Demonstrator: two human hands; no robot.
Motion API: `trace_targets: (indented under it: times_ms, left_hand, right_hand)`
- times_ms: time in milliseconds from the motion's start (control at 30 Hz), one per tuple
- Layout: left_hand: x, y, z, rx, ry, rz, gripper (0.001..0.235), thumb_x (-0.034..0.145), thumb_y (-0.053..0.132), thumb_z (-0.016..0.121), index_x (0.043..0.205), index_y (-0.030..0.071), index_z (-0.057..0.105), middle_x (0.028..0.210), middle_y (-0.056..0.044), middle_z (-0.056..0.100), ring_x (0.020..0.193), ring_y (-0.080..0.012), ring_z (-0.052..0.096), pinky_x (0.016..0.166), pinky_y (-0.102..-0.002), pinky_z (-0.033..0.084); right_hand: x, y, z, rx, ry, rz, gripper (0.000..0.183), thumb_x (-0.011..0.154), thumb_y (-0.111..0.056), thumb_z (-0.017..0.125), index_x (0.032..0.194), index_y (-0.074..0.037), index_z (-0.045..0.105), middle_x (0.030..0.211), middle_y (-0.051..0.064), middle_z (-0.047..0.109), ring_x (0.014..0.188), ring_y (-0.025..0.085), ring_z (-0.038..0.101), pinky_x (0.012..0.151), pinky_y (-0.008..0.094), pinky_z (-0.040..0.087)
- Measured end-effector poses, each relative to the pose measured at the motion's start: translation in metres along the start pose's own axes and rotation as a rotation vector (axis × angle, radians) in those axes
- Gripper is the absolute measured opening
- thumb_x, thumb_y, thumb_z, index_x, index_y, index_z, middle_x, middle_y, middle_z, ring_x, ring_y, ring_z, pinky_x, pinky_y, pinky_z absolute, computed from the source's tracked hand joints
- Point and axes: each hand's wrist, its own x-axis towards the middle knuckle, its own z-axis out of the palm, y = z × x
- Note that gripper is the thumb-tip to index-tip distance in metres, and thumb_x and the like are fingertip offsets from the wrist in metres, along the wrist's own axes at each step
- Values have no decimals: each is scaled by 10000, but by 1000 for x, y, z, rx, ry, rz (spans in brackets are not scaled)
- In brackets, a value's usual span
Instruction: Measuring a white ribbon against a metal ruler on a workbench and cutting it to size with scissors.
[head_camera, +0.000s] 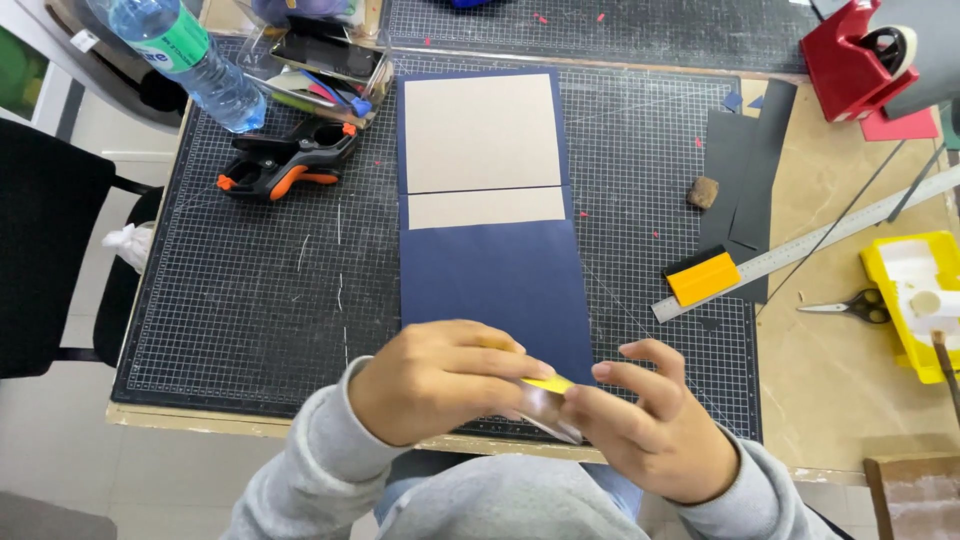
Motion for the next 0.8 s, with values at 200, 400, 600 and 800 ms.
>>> trace_targets:
  times_ms: [200, 400, 600, 800]
  left_hand:
    - [-2, -1, -15, -160, 32, -28, 255, 1047, 149, 516, 920, -3, 676, 1128, -165, 728, 955, -375, 737, 883, -449, 624]
    - [-12, -8, -17, -189, 129, -17, 177, 1008, 131, 591, 927, -2, 674, 1117, -170, 729, 948, -407, 759, 876, -459, 657]
    - [-9, 2, -13, -138, 118, -18, 192, 1023, 115, 564, 929, 9, 694, 1105, -153, 738, 938, -387, 766, 856, -449, 655]
    - [-1, 11, -11, -75, 93, -9, 234, 1032, 103, 547, 880, 9, 698, 1099, -141, 740, 921, -358, 755, 832, -431, 638]
  right_hand:
    - [4, -5, -11, 66, 77, 68, 262, 921, -109, 769, 1112, -139, 592, 1201, 11, 548, 1080, 242, 526, 962, 493, 498]
    - [-1, -10, -18, 153, 191, 178, 57, 959, -197, 619, 1002, -190, 654, 1132, 47, 539, 1078, 269, 515, 981, 489, 505]
    - [14, -19, -20, -58, 218, 74, 293, 814, -284, 939, 1034, -268, 746, 1161, -26, 580, 984, 208, 530, 876, 444, 515]
    - [31, -16, -20, -288, 147, -74, 333, 886, -366, 959, 990, -195, 693, 1232, -91, 634, 1042, 182, 529, 877, 467, 484]
